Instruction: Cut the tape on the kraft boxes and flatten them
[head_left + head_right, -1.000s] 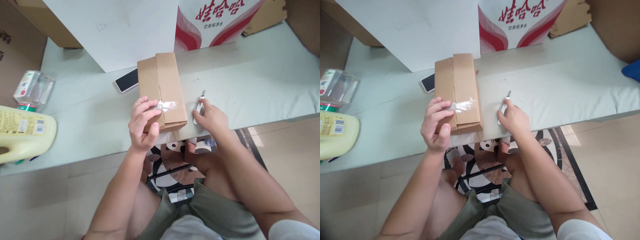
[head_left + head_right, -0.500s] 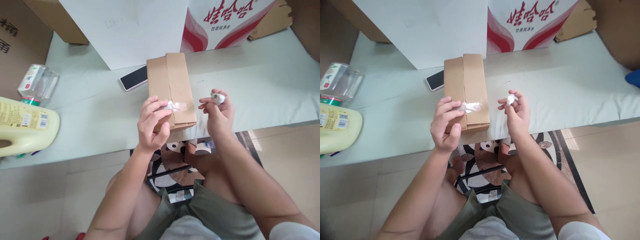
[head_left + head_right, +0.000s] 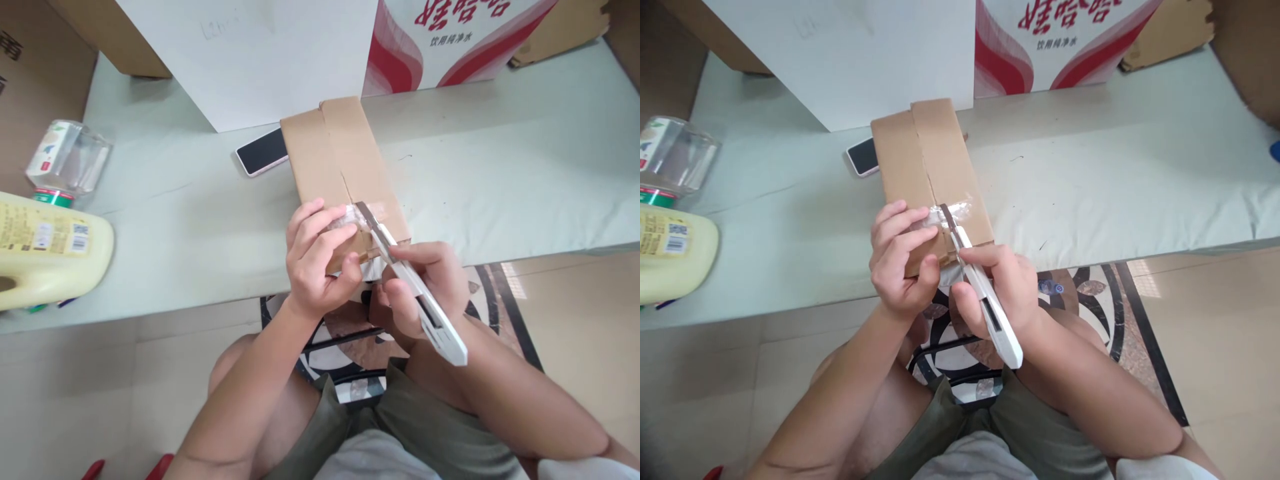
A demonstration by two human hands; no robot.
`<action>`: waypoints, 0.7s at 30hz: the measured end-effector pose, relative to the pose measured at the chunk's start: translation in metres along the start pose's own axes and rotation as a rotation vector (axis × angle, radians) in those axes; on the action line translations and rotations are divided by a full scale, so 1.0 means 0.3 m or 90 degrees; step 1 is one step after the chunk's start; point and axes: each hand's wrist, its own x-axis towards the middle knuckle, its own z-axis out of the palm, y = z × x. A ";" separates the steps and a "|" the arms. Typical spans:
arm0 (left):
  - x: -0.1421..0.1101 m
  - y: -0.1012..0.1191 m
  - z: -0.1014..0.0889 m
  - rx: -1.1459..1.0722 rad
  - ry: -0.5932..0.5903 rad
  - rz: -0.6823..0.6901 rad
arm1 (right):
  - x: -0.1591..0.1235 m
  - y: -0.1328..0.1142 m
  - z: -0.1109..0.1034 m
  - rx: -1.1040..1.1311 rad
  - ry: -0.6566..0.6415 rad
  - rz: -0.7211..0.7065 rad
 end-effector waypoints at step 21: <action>0.002 -0.008 0.012 -0.006 0.026 0.006 | 0.050 -0.019 0.003 -0.076 0.095 -0.180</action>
